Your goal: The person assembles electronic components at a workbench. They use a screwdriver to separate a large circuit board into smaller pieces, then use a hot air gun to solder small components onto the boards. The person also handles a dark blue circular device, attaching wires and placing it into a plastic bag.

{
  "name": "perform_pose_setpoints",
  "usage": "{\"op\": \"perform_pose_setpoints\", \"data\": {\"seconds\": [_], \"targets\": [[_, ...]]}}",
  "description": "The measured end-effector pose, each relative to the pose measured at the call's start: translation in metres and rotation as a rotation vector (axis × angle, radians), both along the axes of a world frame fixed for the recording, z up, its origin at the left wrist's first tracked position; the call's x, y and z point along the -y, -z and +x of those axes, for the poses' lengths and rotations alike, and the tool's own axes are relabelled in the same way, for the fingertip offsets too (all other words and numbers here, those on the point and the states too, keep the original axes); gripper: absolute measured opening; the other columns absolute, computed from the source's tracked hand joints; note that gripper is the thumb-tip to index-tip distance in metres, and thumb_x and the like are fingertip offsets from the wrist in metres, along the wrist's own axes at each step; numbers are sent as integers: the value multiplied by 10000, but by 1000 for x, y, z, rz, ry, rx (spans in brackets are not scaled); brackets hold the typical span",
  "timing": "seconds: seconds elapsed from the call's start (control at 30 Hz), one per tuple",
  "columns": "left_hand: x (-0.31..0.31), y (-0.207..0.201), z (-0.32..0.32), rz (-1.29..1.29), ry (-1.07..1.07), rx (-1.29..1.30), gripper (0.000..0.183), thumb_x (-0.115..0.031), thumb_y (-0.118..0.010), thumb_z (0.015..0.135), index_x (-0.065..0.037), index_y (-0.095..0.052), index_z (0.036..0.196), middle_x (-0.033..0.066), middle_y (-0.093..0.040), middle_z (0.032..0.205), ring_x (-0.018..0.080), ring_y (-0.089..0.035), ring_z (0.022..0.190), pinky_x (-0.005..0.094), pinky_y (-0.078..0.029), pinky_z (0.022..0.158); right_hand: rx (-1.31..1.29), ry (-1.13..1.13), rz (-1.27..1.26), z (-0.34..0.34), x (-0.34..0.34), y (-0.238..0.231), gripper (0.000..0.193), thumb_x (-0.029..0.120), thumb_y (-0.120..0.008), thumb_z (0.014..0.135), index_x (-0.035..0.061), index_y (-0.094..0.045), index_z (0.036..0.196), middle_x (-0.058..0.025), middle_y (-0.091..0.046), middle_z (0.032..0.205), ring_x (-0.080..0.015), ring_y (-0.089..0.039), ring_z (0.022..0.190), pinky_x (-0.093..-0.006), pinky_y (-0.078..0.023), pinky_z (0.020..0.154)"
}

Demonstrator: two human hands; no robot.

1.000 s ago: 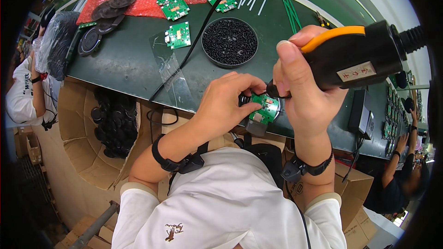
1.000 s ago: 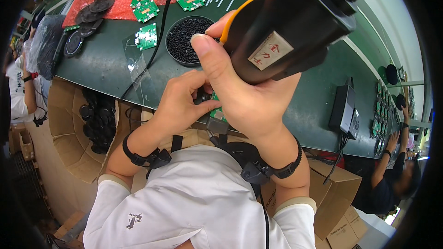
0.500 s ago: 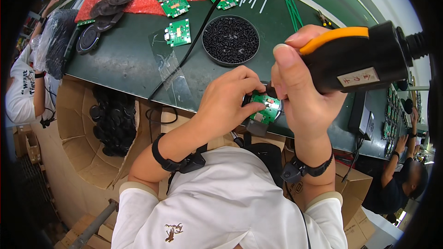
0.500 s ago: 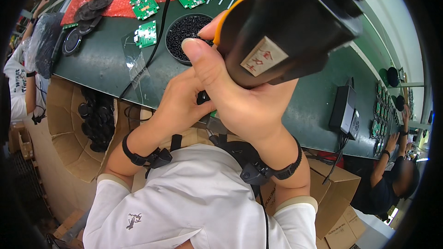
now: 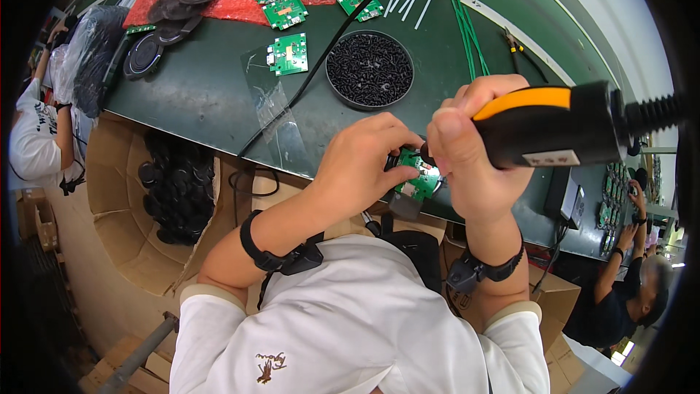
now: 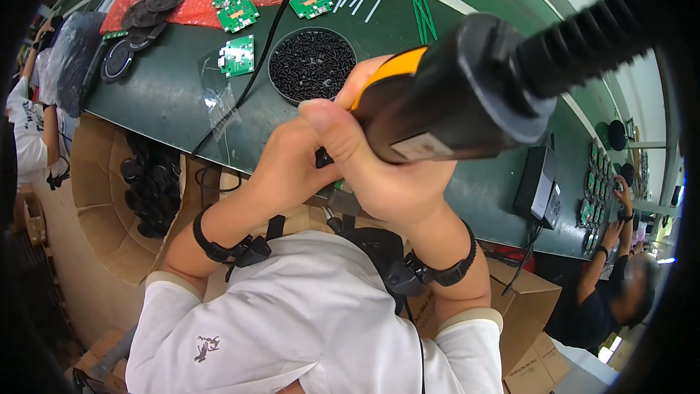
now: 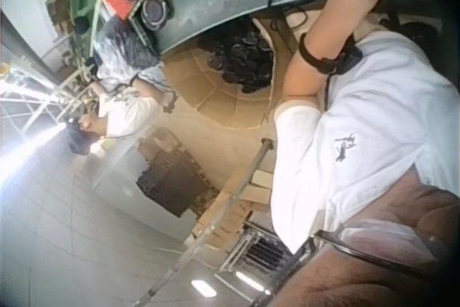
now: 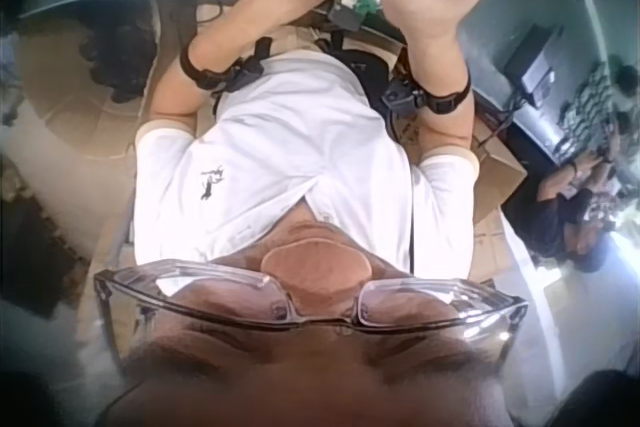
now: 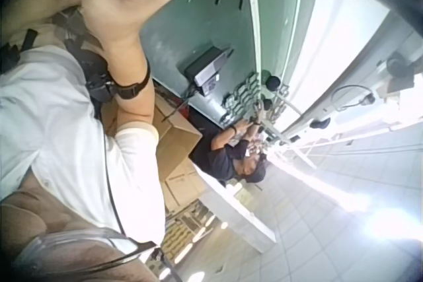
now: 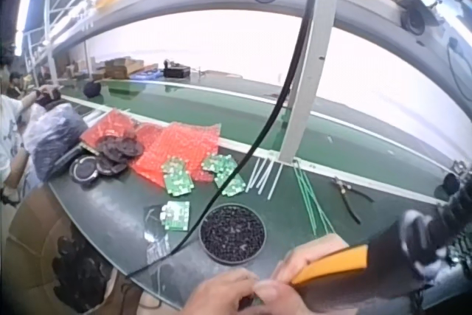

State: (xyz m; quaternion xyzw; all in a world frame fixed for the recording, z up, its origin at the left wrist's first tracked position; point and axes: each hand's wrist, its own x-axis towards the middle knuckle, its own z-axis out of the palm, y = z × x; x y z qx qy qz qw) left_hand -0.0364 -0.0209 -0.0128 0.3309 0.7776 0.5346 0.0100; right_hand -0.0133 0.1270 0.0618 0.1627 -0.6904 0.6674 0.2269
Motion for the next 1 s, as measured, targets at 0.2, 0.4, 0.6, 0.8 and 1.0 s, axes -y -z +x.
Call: {"op": "perform_pose_setpoints", "data": {"seconds": [0.2,0.4,0.6,0.8,1.0], "targets": [[0,-3,1,-26,-1,16,327,-81,-867,722,-57,-722,1014,86,-638,933,269,-653,813,393,-528,713,95,4,-15,-4,4,-6,307,3,-744,912,12,-535,1136,-34,-559,740,-89,-480,501,-239,-391,459],[4,-13,-1,-133,99,98,401,-118,-853,760,-58,-721,1134,94,-626,997,267,-650,850,379,-532,763,54,37,-40,-17,-22,-31,355,116,-721,967,-41,-551,1236,-27,-548,696,-104,-489,524,-270,-393,521],[2,-20,-4,-264,150,37,405,-136,-879,732,-65,-724,1099,86,-597,1060,240,-632,936,365,-515,792,-3,117,-32,-33,-53,-19,442,125,-778,915,-16,-592,1289,-58,-669,866,-111,-645,800,-273,-499,672],[-4,-22,-4,-193,115,111,415,-84,-911,660,-60,-695,1013,57,-559,1015,205,-561,859,333,-495,756,623,296,476,44,-76,12,619,183,-789,892,4,-502,1410,-136,-720,990,-168,-696,741,-316,-555,678],[-23,-24,9,-8,153,-25,391,-60,-865,700,-67,-696,1052,59,-536,1051,153,-548,816,273,-465,696,778,1,-122,106,-66,47,529,22,-660,985,-13,-405,1447,-137,-688,963,-170,-714,804,-315,-596,713]]}}
